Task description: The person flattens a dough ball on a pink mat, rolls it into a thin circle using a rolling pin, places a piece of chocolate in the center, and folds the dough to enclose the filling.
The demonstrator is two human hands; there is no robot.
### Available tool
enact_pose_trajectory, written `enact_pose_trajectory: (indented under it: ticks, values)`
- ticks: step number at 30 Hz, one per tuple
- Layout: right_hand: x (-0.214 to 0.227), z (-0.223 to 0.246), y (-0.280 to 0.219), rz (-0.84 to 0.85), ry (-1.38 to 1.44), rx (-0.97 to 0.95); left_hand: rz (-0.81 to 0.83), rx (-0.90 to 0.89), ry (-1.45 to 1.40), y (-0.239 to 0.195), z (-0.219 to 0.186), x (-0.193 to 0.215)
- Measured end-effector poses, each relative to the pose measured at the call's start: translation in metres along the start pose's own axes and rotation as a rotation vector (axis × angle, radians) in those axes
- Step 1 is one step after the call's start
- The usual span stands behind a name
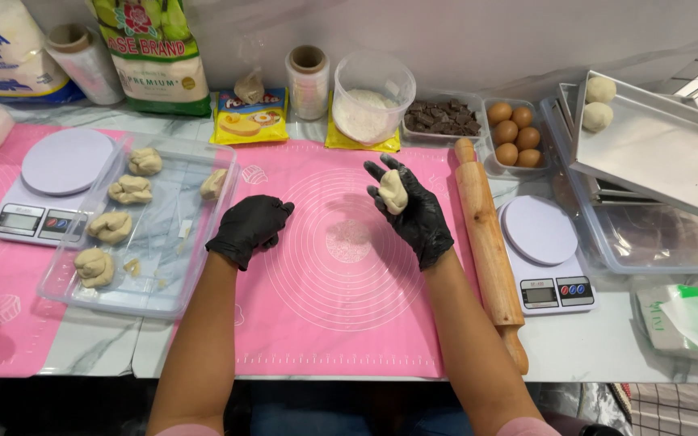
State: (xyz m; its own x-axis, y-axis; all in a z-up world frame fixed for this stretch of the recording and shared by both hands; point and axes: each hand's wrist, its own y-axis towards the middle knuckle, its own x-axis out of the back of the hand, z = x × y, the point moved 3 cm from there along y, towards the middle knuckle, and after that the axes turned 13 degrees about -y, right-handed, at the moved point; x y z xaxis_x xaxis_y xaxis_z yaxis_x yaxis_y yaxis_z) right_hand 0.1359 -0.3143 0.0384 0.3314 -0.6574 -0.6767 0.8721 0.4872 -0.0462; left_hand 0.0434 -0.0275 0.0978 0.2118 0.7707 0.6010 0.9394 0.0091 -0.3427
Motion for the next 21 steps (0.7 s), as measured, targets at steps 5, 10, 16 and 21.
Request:
enact_pose_trajectory:
  ticks: [5,10,16,21]
  values:
    - [0.009,0.010,-0.006,0.065,0.255,-0.054,0.001,-0.004,0.002,0.012,0.007,-0.005]
    - [0.035,0.000,0.002,0.033,0.375,-0.053,0.004,0.030,-0.015,0.015,0.014,-0.009]
    - [0.017,0.009,-0.002,-0.020,0.152,-0.065,0.008,0.030,-0.017,0.016,0.013,-0.007]
    - [0.022,0.017,-0.002,-0.095,0.062,-0.011,-0.025,0.026,-0.052,0.024,0.016,-0.009]
